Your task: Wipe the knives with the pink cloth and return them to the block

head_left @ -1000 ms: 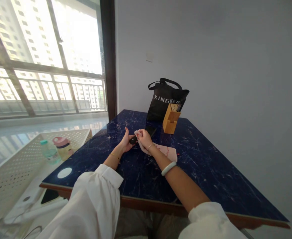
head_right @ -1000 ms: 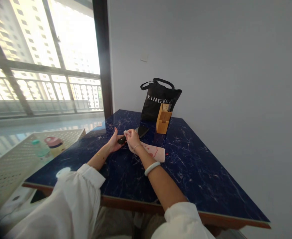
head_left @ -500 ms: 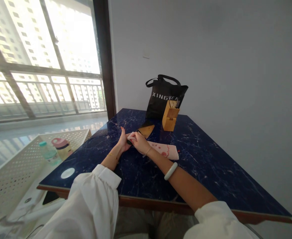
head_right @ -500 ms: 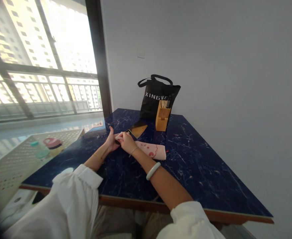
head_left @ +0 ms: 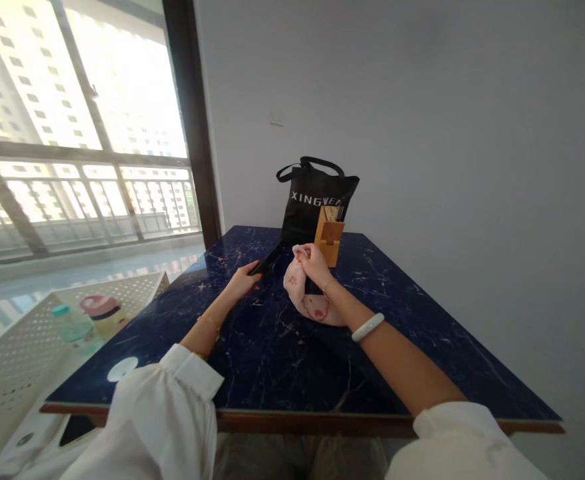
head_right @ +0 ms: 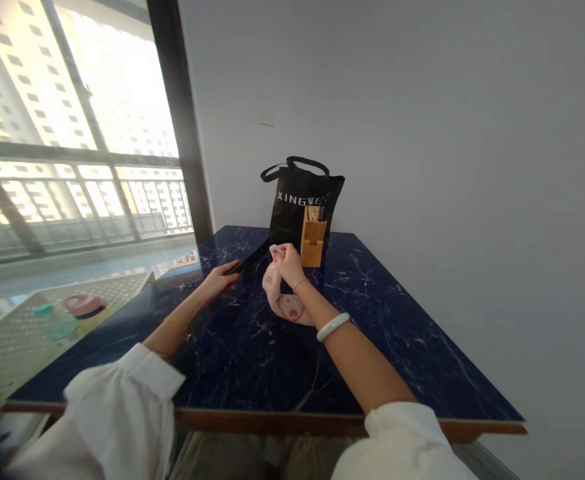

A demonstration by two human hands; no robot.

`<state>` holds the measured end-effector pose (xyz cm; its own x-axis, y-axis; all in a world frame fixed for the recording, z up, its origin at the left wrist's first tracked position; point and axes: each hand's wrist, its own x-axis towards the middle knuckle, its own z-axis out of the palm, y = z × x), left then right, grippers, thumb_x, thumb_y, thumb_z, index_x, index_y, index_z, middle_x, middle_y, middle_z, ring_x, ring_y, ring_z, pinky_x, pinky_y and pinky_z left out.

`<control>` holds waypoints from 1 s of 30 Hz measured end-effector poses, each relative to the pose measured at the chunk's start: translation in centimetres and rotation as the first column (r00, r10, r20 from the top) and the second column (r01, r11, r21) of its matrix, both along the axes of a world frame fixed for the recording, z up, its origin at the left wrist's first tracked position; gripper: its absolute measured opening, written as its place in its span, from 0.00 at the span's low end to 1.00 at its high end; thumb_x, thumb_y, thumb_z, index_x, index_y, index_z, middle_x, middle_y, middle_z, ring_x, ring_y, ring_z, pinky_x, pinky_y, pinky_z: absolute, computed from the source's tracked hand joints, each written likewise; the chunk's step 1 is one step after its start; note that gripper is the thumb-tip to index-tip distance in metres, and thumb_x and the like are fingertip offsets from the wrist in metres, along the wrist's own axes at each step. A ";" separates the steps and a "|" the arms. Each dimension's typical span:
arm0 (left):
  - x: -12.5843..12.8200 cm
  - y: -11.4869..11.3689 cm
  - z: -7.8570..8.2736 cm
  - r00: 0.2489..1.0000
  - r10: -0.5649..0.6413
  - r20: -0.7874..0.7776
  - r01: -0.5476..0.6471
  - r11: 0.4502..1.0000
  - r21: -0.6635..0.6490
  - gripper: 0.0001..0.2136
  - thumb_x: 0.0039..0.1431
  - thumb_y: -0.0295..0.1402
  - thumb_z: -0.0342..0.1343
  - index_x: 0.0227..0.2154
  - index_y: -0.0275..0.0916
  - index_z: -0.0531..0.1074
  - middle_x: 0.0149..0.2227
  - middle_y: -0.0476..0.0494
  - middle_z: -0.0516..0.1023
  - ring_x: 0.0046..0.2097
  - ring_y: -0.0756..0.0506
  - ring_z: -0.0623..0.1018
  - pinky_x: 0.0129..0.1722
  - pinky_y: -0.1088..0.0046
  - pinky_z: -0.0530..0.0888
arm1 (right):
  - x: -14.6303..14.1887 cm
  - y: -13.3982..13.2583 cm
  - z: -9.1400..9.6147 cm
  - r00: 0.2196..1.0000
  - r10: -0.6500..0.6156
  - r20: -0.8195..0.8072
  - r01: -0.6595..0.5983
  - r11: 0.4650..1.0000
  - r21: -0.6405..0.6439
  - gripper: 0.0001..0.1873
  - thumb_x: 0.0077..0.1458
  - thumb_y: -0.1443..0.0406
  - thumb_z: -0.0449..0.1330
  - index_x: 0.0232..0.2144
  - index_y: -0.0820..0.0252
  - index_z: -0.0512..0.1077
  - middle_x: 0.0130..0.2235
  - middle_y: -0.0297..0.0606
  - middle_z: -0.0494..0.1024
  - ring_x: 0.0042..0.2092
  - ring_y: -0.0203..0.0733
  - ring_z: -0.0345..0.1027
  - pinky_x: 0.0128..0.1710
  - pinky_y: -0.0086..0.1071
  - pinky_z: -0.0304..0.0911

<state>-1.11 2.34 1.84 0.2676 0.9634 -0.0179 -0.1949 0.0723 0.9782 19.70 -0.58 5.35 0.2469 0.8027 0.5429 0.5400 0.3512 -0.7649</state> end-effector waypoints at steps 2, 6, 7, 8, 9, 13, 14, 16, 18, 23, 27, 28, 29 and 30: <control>0.6 0.0 0.1 0.998 -0.011 -0.064 0.012 1.000 0.019 0.21 0.42 0.14 0.54 0.38 0.41 0.74 0.23 0.52 0.74 0.21 0.50 0.72 0.21 0.79 0.65 | 0.6 -0.2 0.7 0.998 -0.033 0.055 0.033 0.999 0.002 0.03 0.50 0.67 0.53 0.31 0.61 0.65 0.30 0.36 0.71 0.35 0.37 0.66 0.38 0.31 0.60; 2.0 -0.6 -0.6 0.989 -0.033 -0.145 0.034 0.999 -0.001 0.15 0.41 0.16 0.57 0.31 0.41 0.75 0.21 0.50 0.74 0.25 0.46 0.74 0.23 0.78 0.66 | 0.4 -0.2 0.8 0.985 -0.028 0.171 0.028 1.000 0.003 0.03 0.51 0.69 0.53 0.30 0.62 0.65 0.32 0.37 0.71 0.36 0.37 0.65 0.39 0.31 0.59; 2.3 -0.8 -0.9 0.986 -0.041 -0.159 0.038 0.999 -0.019 0.14 0.41 0.18 0.59 0.31 0.40 0.74 0.19 0.50 0.73 0.24 0.46 0.74 0.21 0.78 0.65 | 0.0 -0.1 0.5 0.979 -0.011 0.203 0.012 1.000 0.001 0.03 0.51 0.68 0.53 0.31 0.62 0.66 0.33 0.38 0.71 0.37 0.37 0.65 0.39 0.30 0.59; 2.4 -1.0 -1.1 0.984 -0.052 -0.170 0.045 0.998 -0.042 0.12 0.41 0.21 0.61 0.31 0.39 0.74 0.19 0.50 0.73 0.22 0.47 0.73 0.20 0.78 0.64 | -0.6 0.1 0.2 0.970 0.009 0.243 -0.007 1.000 -0.008 0.04 0.51 0.68 0.53 0.31 0.62 0.66 0.34 0.38 0.71 0.38 0.37 0.65 0.39 0.30 0.59; 2.3 -1.1 -1.3 0.982 -0.068 -0.174 0.057 0.996 -0.069 0.09 0.43 0.26 0.62 0.31 0.38 0.73 0.19 0.49 0.73 0.21 0.47 0.72 0.18 0.78 0.63 | -1.2 0.3 -0.3 0.957 0.033 0.288 -0.027 0.999 -0.024 0.04 0.52 0.68 0.53 0.31 0.62 0.66 0.34 0.39 0.72 0.38 0.37 0.64 0.39 0.29 0.58; 1.5 -1.5 -1.2 0.983 -0.136 -0.123 0.115 0.979 -0.169 0.22 0.54 0.50 0.46 0.30 0.34 0.70 0.23 0.38 0.76 0.21 0.48 0.72 0.16 0.77 0.63 | -3.9 1.6 -2.2 0.896 0.136 0.422 -0.087 0.987 -0.131 0.03 0.50 0.68 0.55 0.26 0.61 0.68 0.31 0.38 0.72 0.34 0.36 0.64 0.35 0.27 0.57; 1.3 -1.6 -1.2 0.984 -0.144 -0.104 0.124 0.975 -0.184 0.26 0.55 0.53 0.39 0.30 0.34 0.70 0.24 0.36 0.76 0.21 0.47 0.72 0.16 0.77 0.64 | -4.5 1.9 -2.7 0.890 0.148 0.432 -0.089 0.984 -0.154 0.04 0.48 0.68 0.55 0.24 0.61 0.68 0.29 0.37 0.72 0.32 0.36 0.63 0.33 0.27 0.57; 1.1 -1.6 -1.0 0.986 -0.153 -0.072 0.136 0.970 -0.199 0.31 0.55 0.56 0.32 0.31 0.33 0.70 0.24 0.35 0.76 0.21 0.48 0.72 0.15 0.77 0.64 | -5.5 2.7 -3.4 0.888 0.142 0.438 -0.064 0.980 -0.187 0.04 0.47 0.69 0.56 0.21 0.61 0.67 0.27 0.38 0.71 0.30 0.37 0.63 0.31 0.28 0.56; 1.1 -1.6 -1.1 0.986 -0.156 -0.051 0.142 0.969 -0.203 0.35 0.53 0.58 0.29 0.30 0.32 0.71 0.23 0.36 0.76 0.19 0.48 0.71 0.14 0.77 0.62 | -6.2 3.1 -3.8 0.893 0.113 0.436 -0.023 0.978 -0.205 0.04 0.47 0.70 0.54 0.23 0.62 0.67 0.28 0.39 0.71 0.30 0.38 0.62 0.30 0.28 0.55; 1.3 -1.5 -1.5 0.992 -0.127 -0.016 0.122 0.974 -0.193 0.38 0.49 0.61 0.26 0.30 0.33 0.72 0.16 0.43 0.71 0.15 0.50 0.67 0.13 0.77 0.61 | -7.7 1.8 -4.0 0.874 0.177 0.452 -0.071 0.968 -0.241 0.04 0.48 0.71 0.53 0.25 0.62 0.68 0.27 0.38 0.71 0.30 0.37 0.63 0.30 0.26 0.55; 1.2 -1.5 -1.7 0.986 -0.168 0.014 0.168 0.969 -0.181 0.38 0.48 0.62 0.27 0.27 0.34 0.72 0.12 0.48 0.66 0.14 0.50 0.66 0.13 0.78 0.60 | -8.1 0.5 -3.6 0.844 0.253 0.473 -0.140 0.955 -0.261 0.03 0.48 0.69 0.55 0.26 0.62 0.69 0.28 0.36 0.72 0.31 0.35 0.63 0.31 0.25 0.55; 1.2 -1.4 -1.7 0.983 -0.180 0.018 0.180 0.967 -0.182 0.38 0.48 0.62 0.28 0.28 0.34 0.72 0.12 0.48 0.66 0.15 0.50 0.66 0.13 0.78 0.60 | -8.0 0.5 -3.4 0.843 0.251 0.476 -0.132 0.954 -0.269 0.03 0.48 0.69 0.54 0.25 0.62 0.68 0.27 0.35 0.72 0.30 0.35 0.63 0.31 0.25 0.55; 1.1 -1.4 -1.7 0.982 -0.189 0.019 0.189 0.964 -0.184 0.38 0.47 0.63 0.28 0.28 0.34 0.71 0.14 0.47 0.68 0.15 0.50 0.67 0.13 0.78 0.60 | -7.9 0.7 -3.2 0.845 0.240 0.478 -0.115 0.954 -0.275 0.04 0.48 0.69 0.54 0.25 0.62 0.68 0.26 0.35 0.71 0.30 0.34 0.62 0.30 0.25 0.55; 1.1 -1.4 -1.7 0.981 -0.194 0.019 0.194 0.963 -0.188 0.38 0.46 0.63 0.29 0.29 0.33 0.71 0.15 0.46 0.69 0.15 0.50 0.67 0.13 0.78 0.60 | -7.8 0.9 -3.0 0.848 0.224 0.481 -0.094 0.956 -0.279 0.05 0.48 0.70 0.53 0.24 0.63 0.68 0.26 0.35 0.71 0.30 0.34 0.62 0.30 0.25 0.54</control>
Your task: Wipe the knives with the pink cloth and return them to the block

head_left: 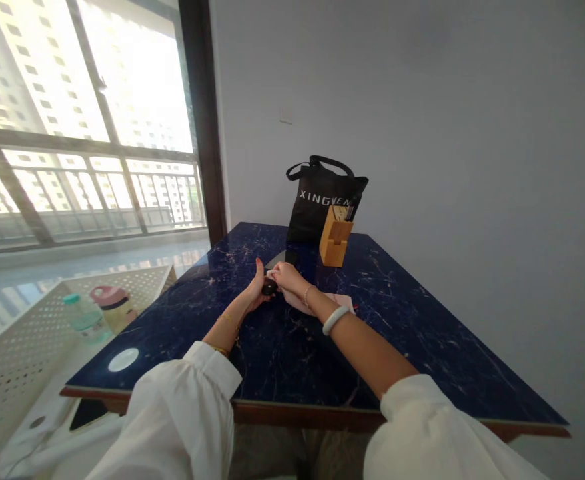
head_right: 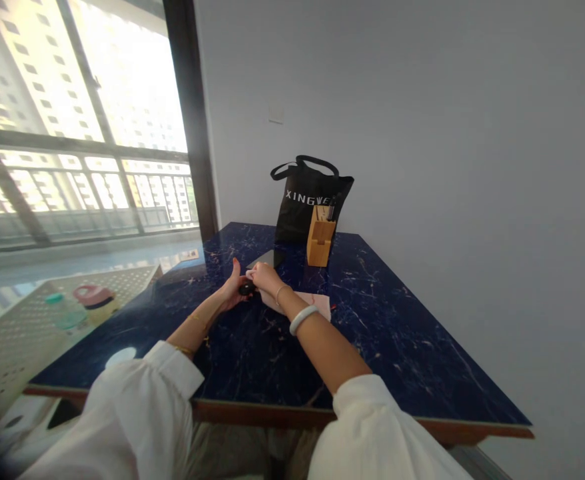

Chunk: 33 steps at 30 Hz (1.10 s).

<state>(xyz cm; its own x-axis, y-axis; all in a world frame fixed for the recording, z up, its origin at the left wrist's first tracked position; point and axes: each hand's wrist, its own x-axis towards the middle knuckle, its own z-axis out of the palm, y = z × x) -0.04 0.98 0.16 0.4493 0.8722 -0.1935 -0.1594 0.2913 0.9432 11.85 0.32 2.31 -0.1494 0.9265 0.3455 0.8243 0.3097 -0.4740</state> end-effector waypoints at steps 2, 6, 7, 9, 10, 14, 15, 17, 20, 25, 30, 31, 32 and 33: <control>-0.1 0.1 0.0 1.000 0.000 -0.001 0.000 1.000 -0.007 0.39 0.45 0.64 0.28 0.31 0.33 0.70 0.17 0.45 0.71 0.16 0.50 0.67 0.13 0.77 0.61 | 0.0 0.3 0.1 0.999 -0.041 0.007 0.041 0.999 0.002 0.05 0.48 0.71 0.52 0.24 0.64 0.68 0.27 0.37 0.71 0.31 0.35 0.61 0.30 0.25 0.54; -0.3 0.2 -0.3 0.999 -0.007 0.039 0.006 1.000 0.013 0.38 0.45 0.64 0.27 0.30 0.35 0.69 0.14 0.49 0.67 0.15 0.51 0.66 0.15 0.78 0.62 | -0.8 -1.0 -0.5 1.000 -0.025 0.019 0.024 0.999 0.029 0.05 0.49 0.71 0.52 0.29 0.65 0.68 0.32 0.40 0.71 0.34 0.36 0.61 0.33 0.25 0.54; -0.3 0.2 -0.4 0.999 -0.018 0.051 0.017 1.000 0.019 0.38 0.45 0.64 0.27 0.29 0.35 0.69 0.14 0.50 0.66 0.15 0.51 0.66 0.14 0.78 0.62 | -0.9 -1.4 -0.6 1.000 -0.003 0.017 0.002 0.999 0.037 0.05 0.50 0.70 0.52 0.30 0.65 0.68 0.33 0.40 0.71 0.34 0.35 0.61 0.34 0.25 0.54; -0.2 0.2 -0.4 0.997 -0.046 0.065 0.045 0.999 0.024 0.38 0.44 0.65 0.28 0.26 0.35 0.69 0.13 0.50 0.65 0.15 0.52 0.65 0.14 0.79 0.60 | -0.9 -2.0 -0.7 1.000 0.022 0.006 -0.023 0.999 0.042 0.05 0.51 0.69 0.52 0.31 0.64 0.67 0.33 0.38 0.71 0.34 0.35 0.61 0.34 0.25 0.54; -0.2 0.2 -0.4 0.996 -0.061 0.066 0.060 0.998 0.021 0.38 0.44 0.65 0.28 0.26 0.35 0.69 0.14 0.50 0.65 0.15 0.52 0.65 0.14 0.79 0.60 | -0.7 -2.1 -0.6 1.000 0.019 -0.001 -0.019 0.999 0.040 0.05 0.50 0.69 0.52 0.30 0.64 0.67 0.32 0.38 0.71 0.33 0.35 0.61 0.33 0.25 0.54; -0.3 0.2 -0.1 0.994 -0.097 0.049 0.098 0.995 -0.010 0.39 0.43 0.65 0.27 0.25 0.34 0.70 0.17 0.45 0.69 0.16 0.51 0.67 0.14 0.78 0.60 | 0.2 -1.0 0.0 1.000 -0.017 -0.017 0.018 0.999 0.032 0.06 0.49 0.72 0.51 0.23 0.63 0.66 0.28 0.37 0.69 0.31 0.35 0.60 0.32 0.26 0.53; -0.4 0.3 0.0 0.994 -0.099 0.044 0.100 0.995 -0.020 0.40 0.42 0.65 0.26 0.24 0.34 0.69 0.17 0.45 0.70 0.16 0.51 0.67 0.14 0.78 0.61 | 0.3 -0.8 0.0 1.000 -0.013 -0.022 0.013 0.999 0.031 0.07 0.48 0.72 0.51 0.22 0.63 0.66 0.28 0.37 0.69 0.32 0.35 0.60 0.32 0.26 0.53; -0.6 0.5 -0.1 0.994 -0.100 0.041 0.101 0.994 -0.034 0.39 0.42 0.66 0.26 0.22 0.34 0.69 0.17 0.45 0.69 0.17 0.51 0.67 0.16 0.77 0.62 | 0.1 -1.0 -0.3 0.999 0.009 -0.039 -0.008 1.000 0.027 0.05 0.49 0.71 0.52 0.23 0.63 0.66 0.28 0.36 0.69 0.32 0.35 0.60 0.33 0.26 0.53; -0.6 0.6 -0.3 0.994 -0.087 0.059 0.090 0.995 -0.038 0.36 0.43 0.65 0.29 0.19 0.36 0.67 0.14 0.47 0.67 0.17 0.51 0.67 0.17 0.77 0.63 | -0.3 -1.8 -0.9 0.990 0.100 -0.099 -0.094 0.994 0.061 0.04 0.51 0.67 0.52 0.28 0.63 0.66 0.30 0.36 0.69 0.33 0.34 0.60 0.33 0.26 0.54; -0.3 -0.4 -0.1 0.991 -0.073 0.113 0.073 0.997 0.006 0.34 0.48 0.62 0.35 0.24 0.34 0.70 0.19 0.45 0.71 0.19 0.51 0.68 0.17 0.78 0.61 | 0.9 0.0 -0.7 0.991 0.069 -0.114 -0.063 0.997 0.051 0.05 0.49 0.70 0.52 0.22 0.62 0.63 0.27 0.33 0.65 0.30 0.33 0.56 0.30 0.26 0.51; -0.5 -1.3 0.3 0.994 0.003 0.108 0.002 0.999 -0.051 0.34 0.52 0.59 0.34 0.33 0.32 0.72 0.23 0.42 0.74 0.22 0.50 0.70 0.21 0.77 0.65 | 1.2 1.5 -0.8 0.992 0.015 -0.124 -0.011 0.999 0.038 0.07 0.48 0.73 0.51 0.21 0.61 0.61 0.26 0.33 0.64 0.31 0.34 0.57 0.31 0.26 0.53; -0.6 -1.3 0.1 0.991 0.011 0.132 -0.002 0.998 -0.064 0.33 0.52 0.58 0.35 0.32 0.32 0.72 0.22 0.43 0.74 0.22 0.50 0.70 0.22 0.76 0.65 | 0.8 0.9 -0.8 0.992 0.053 -0.115 -0.047 0.998 0.052 0.06 0.48 0.72 0.52 0.22 0.61 0.61 0.27 0.34 0.64 0.32 0.35 0.57 0.32 0.27 0.53; -0.8 -1.2 0.0 0.987 0.024 0.158 -0.012 0.997 -0.076 0.32 0.52 0.58 0.36 0.30 0.32 0.73 0.21 0.44 0.73 0.22 0.50 0.71 0.22 0.76 0.66 | 0.4 0.1 -0.8 0.989 0.098 -0.108 -0.091 0.993 0.070 0.04 0.49 0.72 0.52 0.23 0.61 0.62 0.28 0.34 0.64 0.33 0.35 0.58 0.34 0.28 0.54; -0.9 -1.1 -0.1 0.982 0.036 0.184 -0.020 0.996 -0.087 0.31 0.52 0.58 0.38 0.28 0.33 0.72 0.20 0.45 0.73 0.22 0.50 0.71 0.23 0.76 0.66 | 0.0 -0.9 -0.8 0.983 0.142 -0.112 -0.134 0.988 0.078 0.03 0.50 0.70 0.52 0.25 0.61 0.62 0.29 0.35 0.65 0.33 0.36 0.59 0.35 0.28 0.55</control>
